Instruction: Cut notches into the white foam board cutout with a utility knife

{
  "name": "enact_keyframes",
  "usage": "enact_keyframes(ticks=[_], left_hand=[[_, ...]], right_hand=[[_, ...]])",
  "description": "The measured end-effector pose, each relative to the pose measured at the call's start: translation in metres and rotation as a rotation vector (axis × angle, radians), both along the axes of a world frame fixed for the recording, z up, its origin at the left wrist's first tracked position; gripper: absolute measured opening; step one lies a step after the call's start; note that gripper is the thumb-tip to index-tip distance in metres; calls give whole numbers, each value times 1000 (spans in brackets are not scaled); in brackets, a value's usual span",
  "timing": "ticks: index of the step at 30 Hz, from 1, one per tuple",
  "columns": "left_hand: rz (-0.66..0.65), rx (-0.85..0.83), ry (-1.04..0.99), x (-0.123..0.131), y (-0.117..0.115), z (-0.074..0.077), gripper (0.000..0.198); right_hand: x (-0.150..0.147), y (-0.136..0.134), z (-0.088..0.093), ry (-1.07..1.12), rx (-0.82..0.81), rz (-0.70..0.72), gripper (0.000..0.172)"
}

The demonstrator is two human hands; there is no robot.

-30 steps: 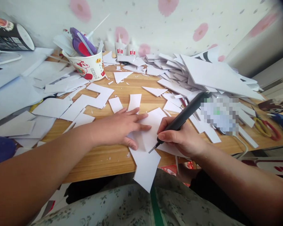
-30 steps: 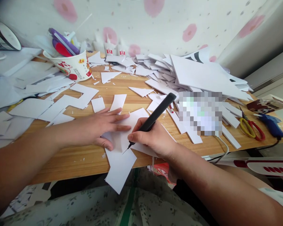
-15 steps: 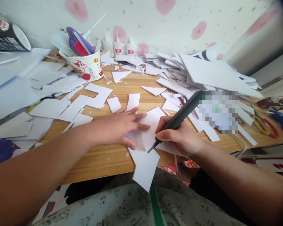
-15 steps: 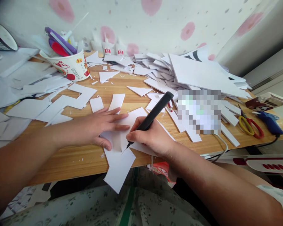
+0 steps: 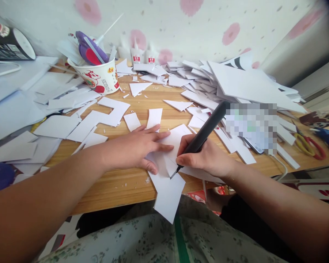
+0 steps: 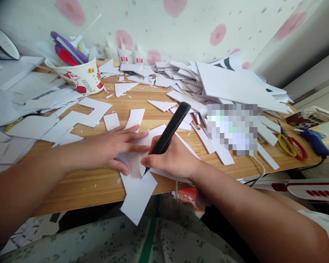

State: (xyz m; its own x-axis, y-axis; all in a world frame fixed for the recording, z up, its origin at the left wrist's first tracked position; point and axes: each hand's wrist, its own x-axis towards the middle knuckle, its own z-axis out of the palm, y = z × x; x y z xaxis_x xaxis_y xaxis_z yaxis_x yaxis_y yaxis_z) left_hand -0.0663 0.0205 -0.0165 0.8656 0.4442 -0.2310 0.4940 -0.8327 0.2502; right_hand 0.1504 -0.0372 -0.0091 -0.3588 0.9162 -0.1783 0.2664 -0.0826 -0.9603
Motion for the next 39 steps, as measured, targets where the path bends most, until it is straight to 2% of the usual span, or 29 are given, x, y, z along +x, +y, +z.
enact_keyframes(ticks=[7, 17, 26, 34, 39], left_hand=[[7, -19, 36, 1, 3, -2, 76], [-25, -22, 39, -3, 8, -9, 76], [-41, -29, 28, -4, 8, -7, 77], [-47, -13, -2, -5, 5, -3, 72], [-21, -35, 54, -1, 4, 1, 74]], right_hand=[[2, 9, 0, 29, 2, 109, 21], [7, 14, -6, 110, -56, 158, 20], [9, 9, -9, 142, -33, 75, 17], [8, 11, -8, 133, -29, 71, 17], [11, 11, -10, 132, -33, 54, 15]])
